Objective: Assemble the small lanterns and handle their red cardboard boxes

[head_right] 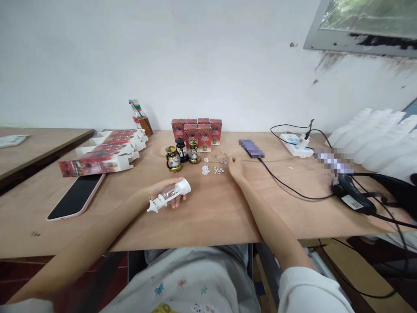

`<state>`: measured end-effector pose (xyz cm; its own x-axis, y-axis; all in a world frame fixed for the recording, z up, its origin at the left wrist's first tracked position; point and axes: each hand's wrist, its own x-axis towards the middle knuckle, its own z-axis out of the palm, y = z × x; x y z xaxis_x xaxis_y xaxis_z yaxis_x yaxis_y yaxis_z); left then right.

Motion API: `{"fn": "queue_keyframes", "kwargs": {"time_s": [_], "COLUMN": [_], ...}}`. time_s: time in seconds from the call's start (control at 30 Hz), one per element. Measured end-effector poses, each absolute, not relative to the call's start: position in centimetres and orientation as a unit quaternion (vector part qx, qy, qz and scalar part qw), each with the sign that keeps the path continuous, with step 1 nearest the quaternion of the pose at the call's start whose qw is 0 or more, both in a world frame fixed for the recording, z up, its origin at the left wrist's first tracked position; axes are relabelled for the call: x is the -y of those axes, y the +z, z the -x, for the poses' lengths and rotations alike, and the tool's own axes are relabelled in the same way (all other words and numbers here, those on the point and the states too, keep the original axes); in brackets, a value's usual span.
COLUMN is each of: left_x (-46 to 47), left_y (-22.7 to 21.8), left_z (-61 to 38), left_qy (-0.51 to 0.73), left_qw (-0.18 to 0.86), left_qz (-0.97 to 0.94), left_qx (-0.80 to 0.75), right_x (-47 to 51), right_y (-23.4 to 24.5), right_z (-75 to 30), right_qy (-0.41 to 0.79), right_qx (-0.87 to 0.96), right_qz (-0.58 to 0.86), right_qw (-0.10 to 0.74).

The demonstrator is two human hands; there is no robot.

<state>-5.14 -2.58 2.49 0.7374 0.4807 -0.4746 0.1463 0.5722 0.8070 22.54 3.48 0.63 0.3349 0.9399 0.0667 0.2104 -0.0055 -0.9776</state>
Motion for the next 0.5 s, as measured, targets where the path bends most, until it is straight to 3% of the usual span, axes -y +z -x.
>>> {"fn": "queue_keyframes", "kwargs": {"time_s": [0.1,0.27,0.5], "left_x": [2.6,2.7,2.7], "left_y": [2.6,2.7,2.8], "left_z": [5.1,5.0,5.0], "left_qy": [0.101,0.11,0.096], "left_qw": [0.813,0.816,0.813], "left_qz": [-0.449,-0.444,-0.445], "left_qx": [-0.355,-0.354,-0.363], "right_x": [-3.5,-3.6,-3.2], "right_y": [0.3,0.7,0.8], "right_z": [-22.1,-21.3,-19.5], "right_qy": [0.264,0.052,0.034], "right_qx": [0.51,0.62,0.658], "right_qz": [0.677,0.754,0.728], "right_qw": [0.46,0.21,0.189]}}
